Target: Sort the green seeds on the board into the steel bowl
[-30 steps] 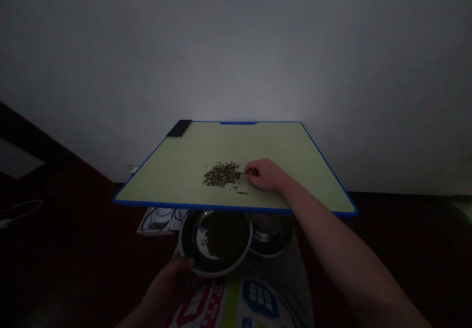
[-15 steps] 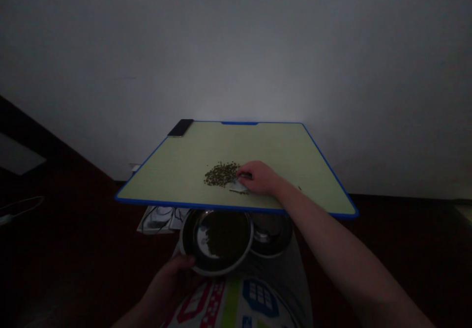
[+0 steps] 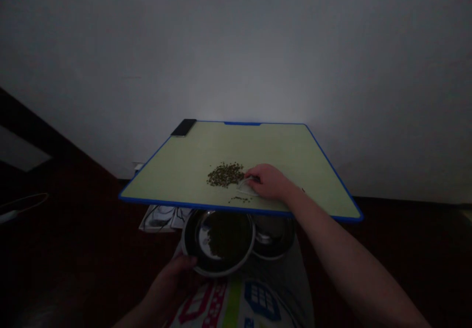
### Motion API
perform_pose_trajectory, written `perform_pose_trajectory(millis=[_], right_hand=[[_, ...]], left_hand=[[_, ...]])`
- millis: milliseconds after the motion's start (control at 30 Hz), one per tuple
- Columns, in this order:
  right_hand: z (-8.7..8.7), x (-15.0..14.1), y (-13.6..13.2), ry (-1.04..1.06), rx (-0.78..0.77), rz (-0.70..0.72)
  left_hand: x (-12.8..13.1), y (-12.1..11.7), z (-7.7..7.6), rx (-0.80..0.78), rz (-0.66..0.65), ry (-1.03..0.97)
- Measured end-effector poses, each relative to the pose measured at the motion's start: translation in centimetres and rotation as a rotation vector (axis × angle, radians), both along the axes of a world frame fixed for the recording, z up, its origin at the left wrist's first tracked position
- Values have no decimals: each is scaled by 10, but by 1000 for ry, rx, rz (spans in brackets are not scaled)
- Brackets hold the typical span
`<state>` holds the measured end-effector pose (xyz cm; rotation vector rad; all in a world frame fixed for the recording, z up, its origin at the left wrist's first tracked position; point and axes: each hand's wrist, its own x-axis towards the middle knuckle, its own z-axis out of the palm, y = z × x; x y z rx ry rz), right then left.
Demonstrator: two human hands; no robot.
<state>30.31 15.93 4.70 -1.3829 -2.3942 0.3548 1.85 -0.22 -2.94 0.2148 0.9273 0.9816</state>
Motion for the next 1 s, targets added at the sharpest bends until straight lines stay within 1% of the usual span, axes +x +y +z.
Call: perform_pose_trajectory(millis=[167, 233, 300, 400, 633, 900, 1000], right_hand=[[-4, 16, -27, -11, 0, -182], [-5, 16, -36, 1, 17, -242], [-6, 13, -42, -15, 34, -269], [-5, 3, -43, -29, 34, -256], [-7, -21, -36, 16, 9, -187], [-5, -35, -35, 20, 3, -109], [-5, -37, -34, 38, -2, -77]], left_hand=[[6, 0, 4, 19, 13, -40], [8, 0, 8, 16, 21, -43], [10, 0, 12, 2, 24, -34], [10, -1, 13, -8, 33, -27], [9, 0, 6, -7, 31, -29], [11, 1, 18, 5, 6, -66], [11, 1, 18, 3, 6, -54]])
